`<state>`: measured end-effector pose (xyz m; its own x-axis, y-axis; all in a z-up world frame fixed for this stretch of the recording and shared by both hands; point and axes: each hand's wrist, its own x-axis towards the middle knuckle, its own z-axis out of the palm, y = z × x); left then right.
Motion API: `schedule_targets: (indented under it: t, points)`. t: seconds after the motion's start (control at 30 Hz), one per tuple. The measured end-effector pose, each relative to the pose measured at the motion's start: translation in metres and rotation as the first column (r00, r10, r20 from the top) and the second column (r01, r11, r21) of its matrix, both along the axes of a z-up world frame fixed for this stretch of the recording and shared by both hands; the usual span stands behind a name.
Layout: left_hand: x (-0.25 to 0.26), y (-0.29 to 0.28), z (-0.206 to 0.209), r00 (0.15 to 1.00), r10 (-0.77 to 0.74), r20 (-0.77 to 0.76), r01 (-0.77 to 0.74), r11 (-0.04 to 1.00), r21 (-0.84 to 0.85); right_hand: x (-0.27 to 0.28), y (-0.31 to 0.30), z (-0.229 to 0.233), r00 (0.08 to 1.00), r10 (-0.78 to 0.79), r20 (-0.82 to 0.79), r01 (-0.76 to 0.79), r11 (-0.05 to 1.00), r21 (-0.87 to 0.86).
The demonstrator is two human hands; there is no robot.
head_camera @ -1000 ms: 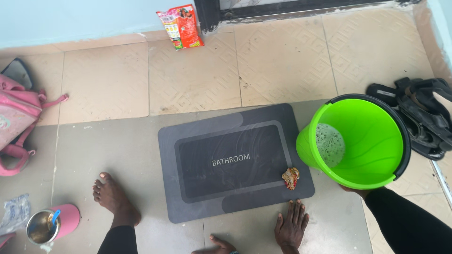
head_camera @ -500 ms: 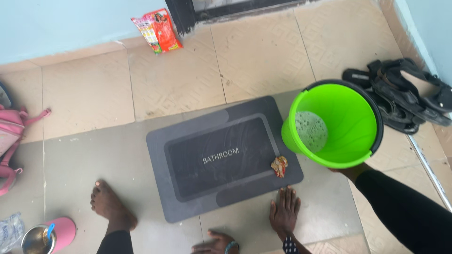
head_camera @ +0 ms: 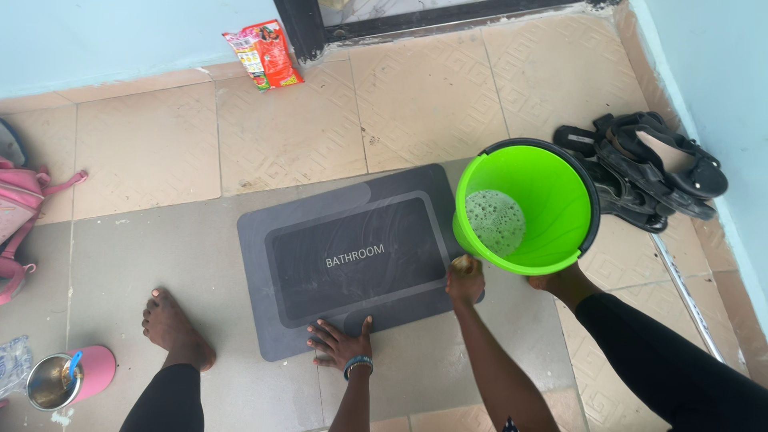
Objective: The person cleans a bathroom mat by scrubbing it with a cloth dipped in a bucket of soapy water. The person scrubs the entire surface of the mat, rinses the cloth in the bucket, and then lifts the mat.
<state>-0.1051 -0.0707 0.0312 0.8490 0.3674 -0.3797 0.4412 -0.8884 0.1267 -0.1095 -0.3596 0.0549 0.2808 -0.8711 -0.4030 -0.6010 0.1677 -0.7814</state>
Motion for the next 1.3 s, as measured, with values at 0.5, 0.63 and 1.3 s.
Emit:
schedule_targets:
  t: [0.5,0.63,1.3]
  points:
    - [0.026,-0.011,0.024,0.89,0.022,-0.455,-0.032,0.999,-0.014,0.032,-0.087,-0.016,0.897,0.354,-0.264,-0.41,0.891,-0.197]
    - [0.055,-0.027,0.037,0.859,-0.035,-0.511,0.088,0.993,0.08,0.016,-0.013,-0.043,0.803,0.443,-0.399,-0.593,0.658,-0.464]
    - [0.051,-0.012,0.046,0.867,-0.186,-0.463,0.196,0.98,-0.026,-0.042,0.073,-0.044,0.668,0.611,-0.425,-0.734,0.447,-0.512]
